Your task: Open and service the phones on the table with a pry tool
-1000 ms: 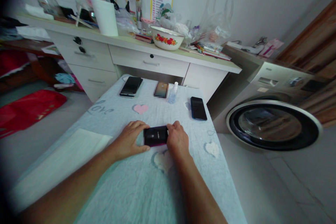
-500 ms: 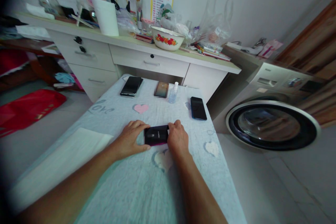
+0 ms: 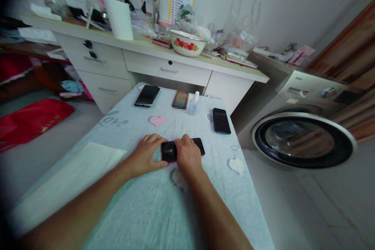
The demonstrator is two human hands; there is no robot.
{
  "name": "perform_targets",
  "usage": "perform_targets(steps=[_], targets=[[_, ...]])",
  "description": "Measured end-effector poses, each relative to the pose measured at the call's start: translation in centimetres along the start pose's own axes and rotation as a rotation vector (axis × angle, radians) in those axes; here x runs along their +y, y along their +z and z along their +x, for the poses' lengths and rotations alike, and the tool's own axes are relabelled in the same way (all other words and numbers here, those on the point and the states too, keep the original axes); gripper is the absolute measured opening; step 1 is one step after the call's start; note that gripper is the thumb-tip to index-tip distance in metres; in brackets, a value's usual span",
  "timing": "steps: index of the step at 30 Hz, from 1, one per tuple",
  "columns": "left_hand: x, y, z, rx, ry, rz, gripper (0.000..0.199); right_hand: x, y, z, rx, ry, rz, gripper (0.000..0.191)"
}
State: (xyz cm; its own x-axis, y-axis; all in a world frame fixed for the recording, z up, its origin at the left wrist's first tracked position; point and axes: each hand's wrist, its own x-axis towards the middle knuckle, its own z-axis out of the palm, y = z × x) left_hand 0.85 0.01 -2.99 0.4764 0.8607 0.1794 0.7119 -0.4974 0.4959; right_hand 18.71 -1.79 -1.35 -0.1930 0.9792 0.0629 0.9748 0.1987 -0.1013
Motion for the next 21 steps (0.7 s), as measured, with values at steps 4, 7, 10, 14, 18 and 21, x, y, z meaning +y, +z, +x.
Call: perform_targets(steps=[4,7,10,14,18,21], targets=[[-0.1,0.1,-0.1,0.0,0.007,-0.006,0.059,-0.3,0.2,0.1,0.014,-0.072,0.024,0.028],[-0.1,0.1,-0.1,0.002,0.011,-0.003,0.059,-0.3,0.1,0.2,0.004,-0.066,0.034,0.029],[-0.1,0.0,0.0,0.002,0.009,0.002,0.057,-0.1,0.0,0.3,-0.013,-0.032,0.041,0.031],[-0.1,0.0,0.0,-0.002,0.006,0.007,0.058,0.3,-0.6,0.2,-0.052,0.049,0.033,0.034],[-0.1,-0.1,-0.1,-0.004,0.012,0.002,0.058,0.8,-1.0,0.1,-0.088,0.133,0.026,0.036],[0.0,-0.1,-0.1,-0.01,0.012,0.0,0.059,1.5,-1.0,0.0,-0.082,0.165,0.026,0.037]])
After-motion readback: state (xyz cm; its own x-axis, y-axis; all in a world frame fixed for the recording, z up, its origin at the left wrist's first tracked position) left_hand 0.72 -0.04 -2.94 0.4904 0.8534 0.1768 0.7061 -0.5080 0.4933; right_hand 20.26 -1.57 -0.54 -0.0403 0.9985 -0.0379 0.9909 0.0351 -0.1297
